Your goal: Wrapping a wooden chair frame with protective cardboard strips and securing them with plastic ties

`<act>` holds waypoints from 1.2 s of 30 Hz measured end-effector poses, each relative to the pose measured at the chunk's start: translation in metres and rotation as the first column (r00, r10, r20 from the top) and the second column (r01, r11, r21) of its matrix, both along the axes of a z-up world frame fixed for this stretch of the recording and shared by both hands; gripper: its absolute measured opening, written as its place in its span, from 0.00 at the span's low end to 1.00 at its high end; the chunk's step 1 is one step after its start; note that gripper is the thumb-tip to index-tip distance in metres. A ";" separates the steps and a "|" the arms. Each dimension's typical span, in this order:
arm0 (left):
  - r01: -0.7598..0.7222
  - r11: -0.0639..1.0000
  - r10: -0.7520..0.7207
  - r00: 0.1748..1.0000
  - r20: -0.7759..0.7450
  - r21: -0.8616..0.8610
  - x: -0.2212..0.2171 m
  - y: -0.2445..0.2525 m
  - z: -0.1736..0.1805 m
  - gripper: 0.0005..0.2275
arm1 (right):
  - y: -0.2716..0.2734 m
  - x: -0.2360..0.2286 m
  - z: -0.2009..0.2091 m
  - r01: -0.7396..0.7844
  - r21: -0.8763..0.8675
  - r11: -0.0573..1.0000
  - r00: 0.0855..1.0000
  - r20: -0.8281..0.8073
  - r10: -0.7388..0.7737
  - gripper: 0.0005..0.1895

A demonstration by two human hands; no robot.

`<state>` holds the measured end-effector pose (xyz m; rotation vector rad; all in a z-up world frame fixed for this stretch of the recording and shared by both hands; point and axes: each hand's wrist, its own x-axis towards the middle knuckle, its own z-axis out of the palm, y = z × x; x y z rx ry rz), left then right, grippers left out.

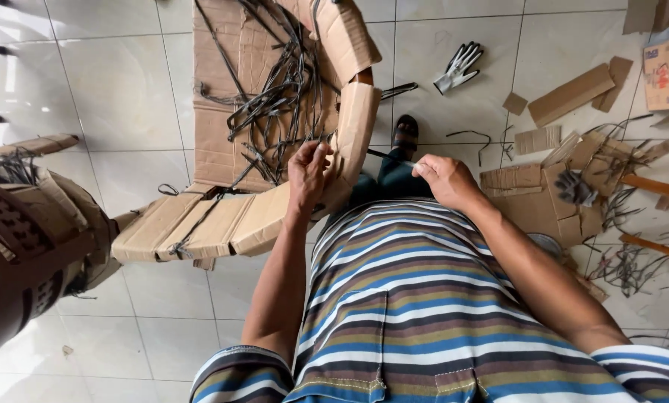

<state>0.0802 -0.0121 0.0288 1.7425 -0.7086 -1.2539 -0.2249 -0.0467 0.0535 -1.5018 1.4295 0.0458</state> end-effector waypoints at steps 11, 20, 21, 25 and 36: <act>0.091 0.976 -0.121 0.982 -0.144 -0.199 -0.013 0.007 0.002 0.06 | 0.028 0.049 0.061 0.084 -0.382 0.920 0.977 0.211 -0.001 0.11; 0.266 0.963 -0.259 0.956 0.138 -0.040 -0.030 -0.013 0.008 0.06 | -0.015 0.085 0.073 0.004 -0.503 0.864 0.925 0.330 0.188 0.10; 0.288 0.958 -0.279 0.938 0.208 -0.013 -0.030 -0.017 0.013 0.06 | -0.022 0.092 0.077 0.000 -0.521 0.853 0.917 0.340 0.207 0.11; 0.406 0.904 -0.365 0.897 0.250 -0.138 -0.022 -0.016 -0.004 0.05 | -0.043 0.116 0.075 -0.025 -0.524 0.851 0.913 0.335 0.234 0.11; 0.317 0.944 -0.311 0.948 0.071 -0.091 -0.030 -0.016 -0.019 0.17 | -0.069 0.129 0.079 0.136 -0.188 0.973 0.875 0.482 -0.029 0.15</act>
